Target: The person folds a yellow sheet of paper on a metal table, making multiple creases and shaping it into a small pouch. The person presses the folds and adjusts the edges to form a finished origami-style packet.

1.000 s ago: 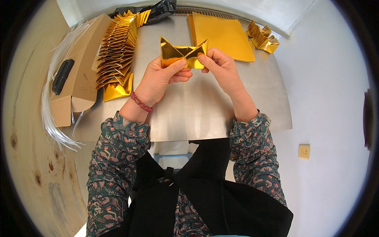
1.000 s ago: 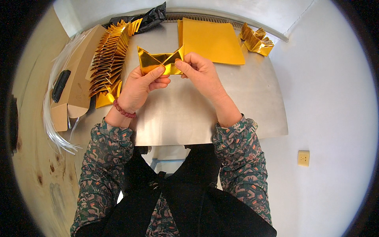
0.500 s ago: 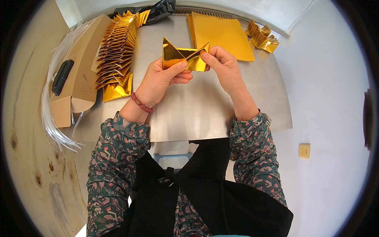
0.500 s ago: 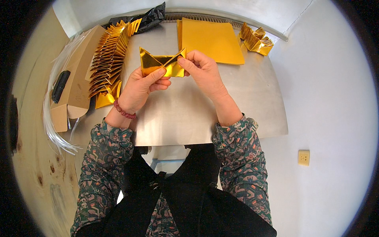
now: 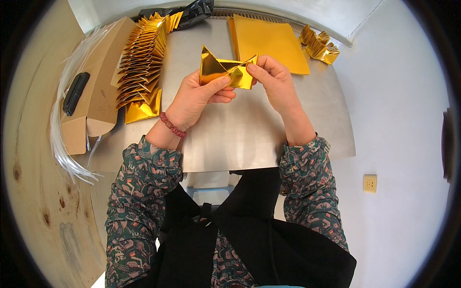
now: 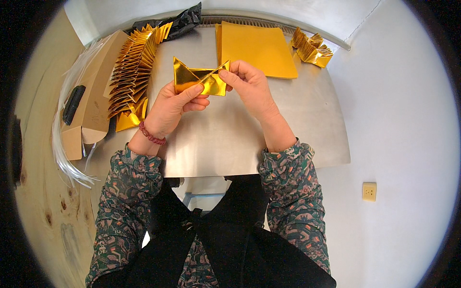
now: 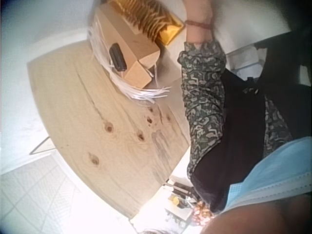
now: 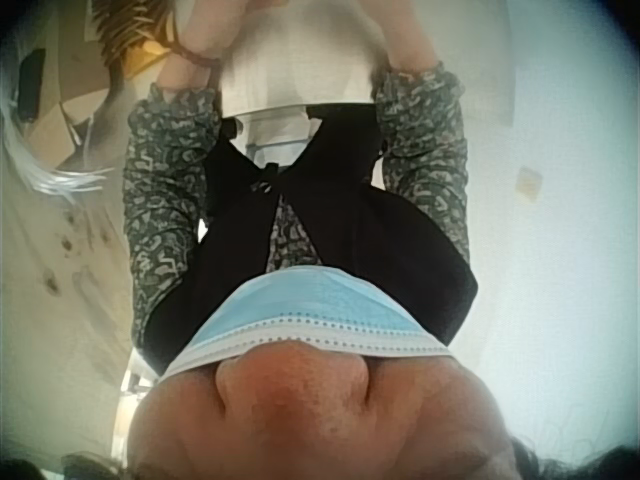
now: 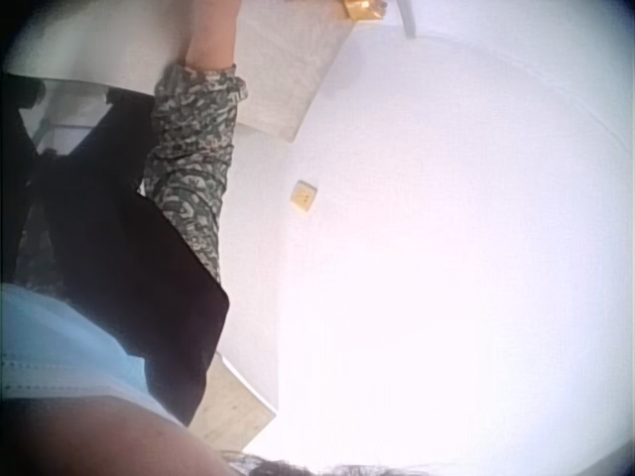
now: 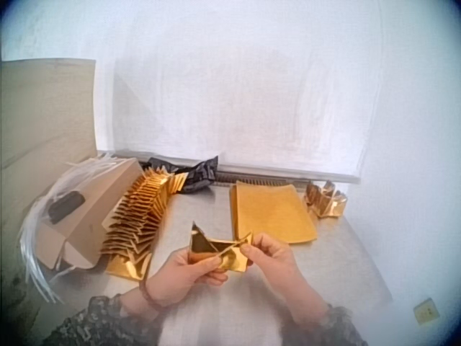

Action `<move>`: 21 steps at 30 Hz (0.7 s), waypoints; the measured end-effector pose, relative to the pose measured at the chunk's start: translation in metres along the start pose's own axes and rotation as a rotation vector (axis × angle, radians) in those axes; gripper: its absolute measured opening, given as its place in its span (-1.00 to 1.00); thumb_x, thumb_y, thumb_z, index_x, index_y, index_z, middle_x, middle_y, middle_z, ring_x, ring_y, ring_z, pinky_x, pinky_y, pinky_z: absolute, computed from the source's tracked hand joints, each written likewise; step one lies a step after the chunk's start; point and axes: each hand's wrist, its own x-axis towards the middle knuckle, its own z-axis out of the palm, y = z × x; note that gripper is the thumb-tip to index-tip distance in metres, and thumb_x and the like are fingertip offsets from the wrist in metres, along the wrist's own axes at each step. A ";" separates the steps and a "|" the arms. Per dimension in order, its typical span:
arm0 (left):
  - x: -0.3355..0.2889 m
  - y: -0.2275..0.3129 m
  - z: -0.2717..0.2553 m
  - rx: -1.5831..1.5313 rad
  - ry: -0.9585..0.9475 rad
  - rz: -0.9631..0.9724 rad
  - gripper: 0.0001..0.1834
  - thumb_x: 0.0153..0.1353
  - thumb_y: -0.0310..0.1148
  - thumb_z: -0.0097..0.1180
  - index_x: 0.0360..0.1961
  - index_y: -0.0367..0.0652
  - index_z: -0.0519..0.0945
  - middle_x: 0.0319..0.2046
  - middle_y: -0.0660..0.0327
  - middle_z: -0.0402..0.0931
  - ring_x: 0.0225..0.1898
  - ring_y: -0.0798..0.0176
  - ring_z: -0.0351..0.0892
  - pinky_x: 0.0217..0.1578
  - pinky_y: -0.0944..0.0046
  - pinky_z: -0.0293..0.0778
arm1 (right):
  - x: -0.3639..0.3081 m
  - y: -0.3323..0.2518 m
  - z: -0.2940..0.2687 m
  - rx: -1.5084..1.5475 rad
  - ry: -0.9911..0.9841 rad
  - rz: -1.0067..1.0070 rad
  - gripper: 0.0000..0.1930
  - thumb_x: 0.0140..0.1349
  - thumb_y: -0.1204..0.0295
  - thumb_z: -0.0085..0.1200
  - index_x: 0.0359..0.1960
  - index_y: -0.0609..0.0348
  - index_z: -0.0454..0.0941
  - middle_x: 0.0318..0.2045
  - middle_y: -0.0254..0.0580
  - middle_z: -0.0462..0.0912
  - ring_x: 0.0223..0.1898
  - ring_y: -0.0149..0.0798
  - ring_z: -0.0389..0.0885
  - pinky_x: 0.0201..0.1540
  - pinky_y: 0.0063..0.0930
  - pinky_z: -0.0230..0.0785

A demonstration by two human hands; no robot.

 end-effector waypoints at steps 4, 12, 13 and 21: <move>0.000 0.000 0.000 0.003 -0.006 -0.003 -0.69 0.51 -0.34 0.29 0.15 -0.29 0.66 -0.10 0.11 0.78 -0.18 0.28 0.84 -0.12 0.33 0.80 | -0.001 -0.002 0.000 0.016 0.004 0.016 -0.83 0.52 0.36 0.25 -0.27 0.12 0.62 -0.32 -0.45 0.67 -0.28 -0.54 0.55 -0.15 -0.57 0.42; 0.002 -0.003 -0.004 0.023 -0.042 -0.028 -0.68 0.51 -0.30 0.29 0.14 -0.30 0.65 -0.10 0.10 0.77 -0.17 0.26 0.83 -0.10 0.31 0.80 | -0.001 -0.005 0.000 -0.016 0.048 0.008 -0.85 0.53 0.39 0.23 -0.25 0.14 0.64 -0.33 -0.46 0.66 -0.30 -0.54 0.55 -0.16 -0.58 0.42; 0.002 -0.004 -0.004 0.021 -0.044 -0.031 -0.68 0.51 -0.30 0.29 0.14 -0.30 0.65 -0.10 0.10 0.77 -0.18 0.27 0.83 -0.10 0.31 0.80 | -0.001 -0.004 0.000 -0.017 0.051 0.004 -0.85 0.53 0.39 0.23 -0.24 0.14 0.64 -0.33 -0.46 0.66 -0.31 -0.54 0.55 -0.16 -0.58 0.42; 0.001 -0.002 -0.004 0.017 -0.051 -0.044 -0.67 0.51 -0.30 0.30 0.14 -0.31 0.64 -0.11 0.10 0.76 -0.19 0.27 0.82 -0.11 0.31 0.80 | 0.000 -0.004 -0.003 -0.009 0.082 0.033 -0.84 0.50 0.36 0.27 -0.21 0.18 0.67 -0.33 -0.42 0.69 -0.31 -0.53 0.58 -0.17 -0.58 0.46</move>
